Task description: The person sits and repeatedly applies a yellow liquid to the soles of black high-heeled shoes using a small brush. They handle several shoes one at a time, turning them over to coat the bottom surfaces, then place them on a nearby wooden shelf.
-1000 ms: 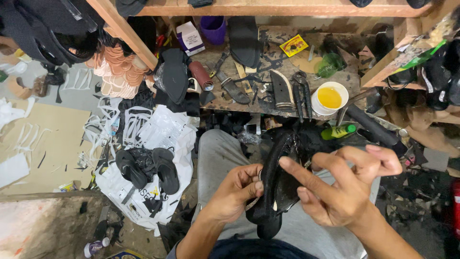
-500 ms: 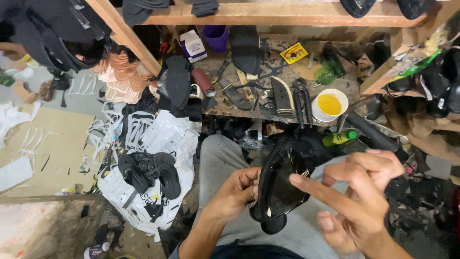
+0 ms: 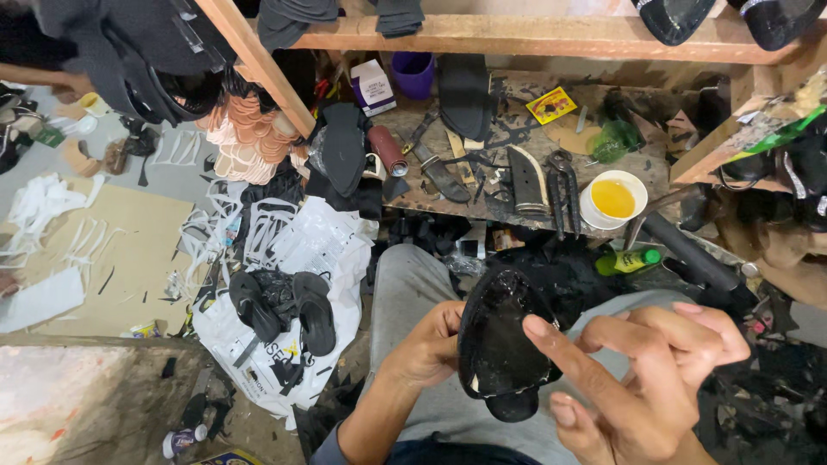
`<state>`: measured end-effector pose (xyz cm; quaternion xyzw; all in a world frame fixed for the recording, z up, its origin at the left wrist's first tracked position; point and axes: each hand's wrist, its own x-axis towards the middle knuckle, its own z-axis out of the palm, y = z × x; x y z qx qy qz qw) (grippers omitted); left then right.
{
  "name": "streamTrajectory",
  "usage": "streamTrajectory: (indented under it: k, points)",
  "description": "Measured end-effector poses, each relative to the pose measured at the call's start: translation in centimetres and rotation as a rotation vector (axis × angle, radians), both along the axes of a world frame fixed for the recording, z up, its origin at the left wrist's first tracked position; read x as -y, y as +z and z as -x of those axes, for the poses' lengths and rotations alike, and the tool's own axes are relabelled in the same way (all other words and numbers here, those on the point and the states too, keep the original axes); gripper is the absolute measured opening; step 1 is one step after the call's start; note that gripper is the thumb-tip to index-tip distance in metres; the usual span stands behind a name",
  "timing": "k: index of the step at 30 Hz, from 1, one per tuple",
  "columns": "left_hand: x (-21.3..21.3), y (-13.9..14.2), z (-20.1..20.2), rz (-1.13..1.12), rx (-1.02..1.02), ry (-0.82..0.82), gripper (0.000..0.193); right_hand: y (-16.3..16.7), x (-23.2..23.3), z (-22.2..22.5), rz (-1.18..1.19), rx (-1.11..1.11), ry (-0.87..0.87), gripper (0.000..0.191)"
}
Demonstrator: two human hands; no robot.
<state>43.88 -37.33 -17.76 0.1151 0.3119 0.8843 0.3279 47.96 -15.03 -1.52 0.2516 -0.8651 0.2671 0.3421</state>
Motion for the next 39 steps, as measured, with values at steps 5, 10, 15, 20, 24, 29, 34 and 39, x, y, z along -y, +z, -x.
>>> streamTrajectory:
  k: [5,10,15,20,24,29,34,39]
  points:
    - [0.3,-0.3,0.3,0.048,-0.02,0.03,0.038,0.1,-0.5,0.7,0.091,0.055,-0.05,0.037]
    - [0.6,-0.3,0.4,0.035,-0.097,0.002,0.04,-1.3,-0.2,1.7,0.716,0.414,0.378,0.07]
    - [0.8,-0.8,0.4,0.067,-0.056,-0.082,0.048,-2.0,0.0,3.7,1.178,0.861,0.622,0.087]
    - [0.7,-1.8,0.2,0.069,-0.04,-0.121,0.05,-2.4,0.2,4.2,1.216,1.052,0.731,0.089]
    - [0.9,-2.1,0.2,0.075,-0.008,-0.087,0.052,-2.1,0.3,2.6,1.162,0.661,0.626,0.098]
    - [0.8,-1.7,0.5,0.057,-0.013,-0.077,0.05,-1.3,0.8,0.8,0.966,0.508,0.458,0.098]
    - [0.1,-0.9,0.5,0.042,-0.037,-0.072,0.05,-2.6,0.4,-0.3,0.938,0.563,0.395,0.101]
    - [-0.1,-0.6,0.4,0.089,-0.039,-0.043,0.051,-4.8,0.0,-0.1,0.731,0.436,0.412,0.093]
